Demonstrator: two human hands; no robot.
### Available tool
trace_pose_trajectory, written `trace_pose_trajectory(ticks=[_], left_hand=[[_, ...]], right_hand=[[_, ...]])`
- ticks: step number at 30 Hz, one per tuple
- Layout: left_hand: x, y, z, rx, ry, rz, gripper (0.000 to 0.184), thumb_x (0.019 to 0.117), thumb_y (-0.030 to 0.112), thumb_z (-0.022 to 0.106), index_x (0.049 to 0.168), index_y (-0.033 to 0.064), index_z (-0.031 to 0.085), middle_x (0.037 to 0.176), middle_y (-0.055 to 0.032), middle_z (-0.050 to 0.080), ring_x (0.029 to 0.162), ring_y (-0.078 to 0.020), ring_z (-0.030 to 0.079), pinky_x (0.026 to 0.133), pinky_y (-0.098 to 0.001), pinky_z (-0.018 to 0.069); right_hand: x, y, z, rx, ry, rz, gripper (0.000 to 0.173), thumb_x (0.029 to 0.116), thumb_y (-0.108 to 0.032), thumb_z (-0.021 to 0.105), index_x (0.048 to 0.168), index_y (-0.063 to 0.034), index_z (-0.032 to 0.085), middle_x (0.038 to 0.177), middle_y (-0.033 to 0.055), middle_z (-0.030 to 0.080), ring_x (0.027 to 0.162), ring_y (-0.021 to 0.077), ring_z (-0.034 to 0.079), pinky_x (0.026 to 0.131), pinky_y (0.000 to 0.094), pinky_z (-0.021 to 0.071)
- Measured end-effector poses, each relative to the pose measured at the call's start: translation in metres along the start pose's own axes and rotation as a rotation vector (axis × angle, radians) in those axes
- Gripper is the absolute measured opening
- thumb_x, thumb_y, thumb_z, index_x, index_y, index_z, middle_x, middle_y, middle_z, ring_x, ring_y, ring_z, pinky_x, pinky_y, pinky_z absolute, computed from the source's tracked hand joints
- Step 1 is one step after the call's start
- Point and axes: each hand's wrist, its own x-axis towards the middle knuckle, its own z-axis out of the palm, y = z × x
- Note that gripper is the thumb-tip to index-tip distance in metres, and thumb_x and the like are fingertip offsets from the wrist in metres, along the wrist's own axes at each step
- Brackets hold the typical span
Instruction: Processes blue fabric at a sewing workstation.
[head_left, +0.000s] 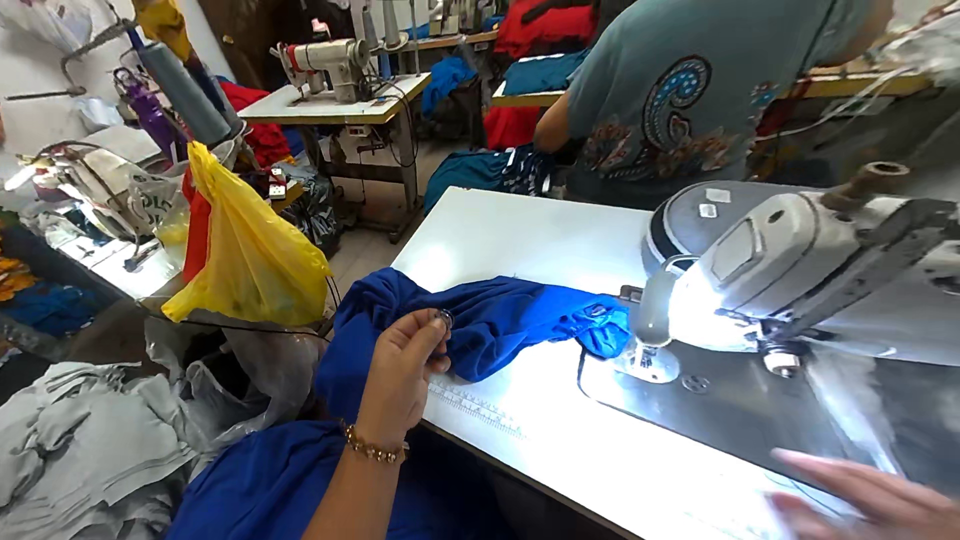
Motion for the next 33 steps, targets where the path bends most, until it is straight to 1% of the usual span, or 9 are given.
trace_pose_trajectory(ticks=[3,6,8,9,11,14,19,26,33], left_hand=[[-0.005,-0.004,0.004,0.049,-0.063,0.068,0.014,0.1014,0.011,0.057,0.102,0.0094,0.071,0.083,-0.0009,0.064,0.069,-0.0065,0.06,0.065,-0.0211,0.0537],[-0.011,-0.008,0.007,0.097,-0.12,0.14,0.01,0.0977,0.011,0.064,0.103,0.0083,0.072,0.083,-0.001,0.067,0.07,-0.0057,0.063,0.068,-0.0212,0.056],[-0.014,-0.008,0.008,0.105,-0.13,0.162,0.01,0.0967,0.01,0.065,0.103,0.0073,0.072,0.084,-0.0018,0.067,0.072,-0.0059,0.063,0.069,-0.0212,0.0558],[-0.014,-0.009,0.008,0.106,-0.131,0.167,0.009,0.097,0.01,0.065,0.103,0.0071,0.072,0.085,-0.002,0.068,0.073,-0.0058,0.063,0.07,-0.0211,0.0558],[-0.014,-0.009,0.006,0.1,-0.118,0.159,0.01,0.098,0.01,0.064,0.102,0.0072,0.072,0.085,-0.0024,0.068,0.073,-0.0059,0.064,0.071,-0.021,0.0557],[-0.011,-0.013,0.006,0.082,-0.067,0.119,0.011,0.0983,0.01,0.061,0.098,0.0084,0.072,0.081,-0.0014,0.066,0.069,-0.006,0.061,0.067,-0.0204,0.0538],[-0.007,-0.022,0.015,0.005,-0.025,0.06,0.016,0.1003,0.013,0.056,0.095,0.0106,0.071,0.078,0.0001,0.062,0.067,-0.0064,0.06,0.064,-0.0214,0.0535],[-0.003,-0.018,0.013,-0.174,-0.075,-0.142,0.02,0.1011,0.015,0.052,0.097,0.0095,0.07,0.081,-0.0006,0.063,0.069,-0.0076,0.063,0.065,-0.0227,0.0559],[-0.003,-0.016,0.014,-0.297,-0.028,-0.245,0.026,0.1028,0.017,0.048,0.087,0.0122,0.068,0.08,-0.0016,0.064,0.068,-0.0097,0.064,0.065,-0.025,0.057]], right_hand=[[0.033,-0.042,0.061,0.419,-0.063,0.064,0.035,0.098,-0.016,0.066,0.13,0.0001,0.065,0.129,0.0126,0.066,0.08,-0.0046,0.055,0.065,0.012,0.0451],[0.064,-0.067,0.114,0.715,-0.15,0.171,0.047,0.0973,-0.027,0.067,0.143,-0.0189,0.058,0.102,-0.0074,0.07,0.052,-0.0092,0.045,0.047,0.0104,0.0408],[0.08,-0.078,0.128,0.82,-0.291,0.254,0.05,0.0997,-0.025,0.064,0.148,-0.0146,0.054,0.117,-0.0047,0.071,0.051,-0.0054,0.05,0.047,0.0129,0.0454],[0.086,-0.082,0.132,0.837,-0.332,0.315,0.046,0.1001,-0.023,0.062,0.145,-0.012,0.056,0.111,-0.005,0.072,0.052,-0.0028,0.052,0.046,0.0143,0.046],[0.089,-0.086,0.137,0.831,-0.305,0.394,0.022,0.1012,-0.019,0.059,0.118,-0.0109,0.071,0.076,-0.0064,0.067,0.049,-0.0003,0.051,0.045,0.015,0.0434],[0.082,-0.079,0.14,0.774,-0.234,0.352,0.018,0.1008,-0.016,0.056,0.098,-0.0129,0.074,0.069,-0.0085,0.061,0.052,-0.003,0.05,0.048,0.0121,0.0437],[0.068,-0.074,0.14,0.675,-0.186,0.218,0.02,0.1023,-0.018,0.055,0.098,-0.0113,0.073,0.072,-0.0118,0.06,0.055,-0.0106,0.045,0.051,0.0064,0.0378],[0.064,-0.066,0.142,0.646,-0.113,0.146,0.02,0.1018,-0.018,0.055,0.099,-0.0106,0.074,0.072,-0.0115,0.062,0.057,-0.0124,0.045,0.053,0.0043,0.0375],[0.065,-0.065,0.14,0.541,-0.096,0.096,0.023,0.1014,-0.023,0.055,0.104,-0.0127,0.075,0.069,-0.0118,0.058,0.056,-0.0108,0.044,0.051,0.0055,0.037]])
